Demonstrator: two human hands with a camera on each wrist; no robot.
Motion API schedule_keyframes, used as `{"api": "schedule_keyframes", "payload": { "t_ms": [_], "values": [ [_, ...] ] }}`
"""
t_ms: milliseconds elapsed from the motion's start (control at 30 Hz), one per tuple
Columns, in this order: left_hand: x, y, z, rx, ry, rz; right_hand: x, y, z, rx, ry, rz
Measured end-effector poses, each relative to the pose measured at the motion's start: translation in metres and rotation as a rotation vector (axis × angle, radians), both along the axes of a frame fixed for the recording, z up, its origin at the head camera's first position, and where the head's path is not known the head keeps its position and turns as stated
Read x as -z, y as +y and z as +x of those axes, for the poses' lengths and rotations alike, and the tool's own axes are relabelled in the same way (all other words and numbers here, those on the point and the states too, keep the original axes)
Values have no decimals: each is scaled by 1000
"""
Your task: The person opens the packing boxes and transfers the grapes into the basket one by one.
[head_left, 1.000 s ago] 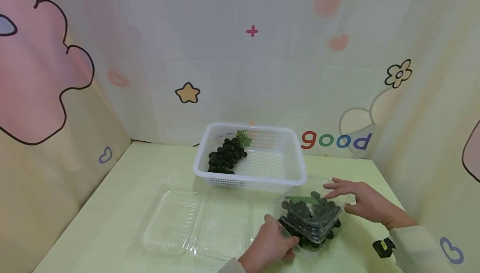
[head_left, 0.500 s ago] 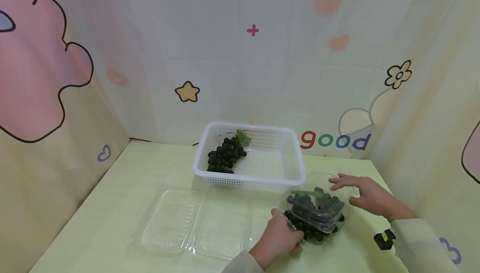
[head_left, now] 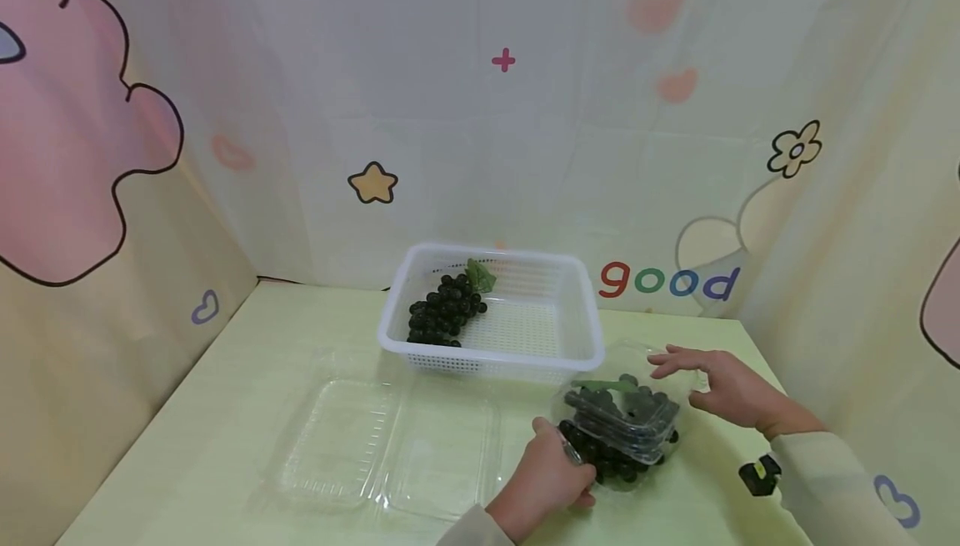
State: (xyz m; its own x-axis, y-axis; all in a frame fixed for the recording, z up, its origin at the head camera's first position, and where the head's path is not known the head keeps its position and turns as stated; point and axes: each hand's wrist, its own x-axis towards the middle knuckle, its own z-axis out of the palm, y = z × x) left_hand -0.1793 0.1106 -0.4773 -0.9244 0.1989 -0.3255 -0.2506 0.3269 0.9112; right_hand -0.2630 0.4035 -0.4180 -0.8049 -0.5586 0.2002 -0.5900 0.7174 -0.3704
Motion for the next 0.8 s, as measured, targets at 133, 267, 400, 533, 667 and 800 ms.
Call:
{"api": "schedule_keyframes", "payload": {
  "t_ms": [133,267,400,533,667,800],
  "values": [
    [-4,0,2,2,22,-15,1,2,-2,11,-17,13],
    [-5,4,-3,22,9,-32,-3,8,-4,-7,-8,-8],
    [-4,8,-8,44,3,-32,-7,15,-6,-36,-2,-36],
    [-6,15,-11,54,24,-37,-11,23,-9,-42,-1,-34],
    [-7,23,-14,62,28,-41,-19,30,-12,-19,-5,-3],
    [-7,30,-18,78,0,-19,-29,36,-13,31,-69,37]
  ]
}}
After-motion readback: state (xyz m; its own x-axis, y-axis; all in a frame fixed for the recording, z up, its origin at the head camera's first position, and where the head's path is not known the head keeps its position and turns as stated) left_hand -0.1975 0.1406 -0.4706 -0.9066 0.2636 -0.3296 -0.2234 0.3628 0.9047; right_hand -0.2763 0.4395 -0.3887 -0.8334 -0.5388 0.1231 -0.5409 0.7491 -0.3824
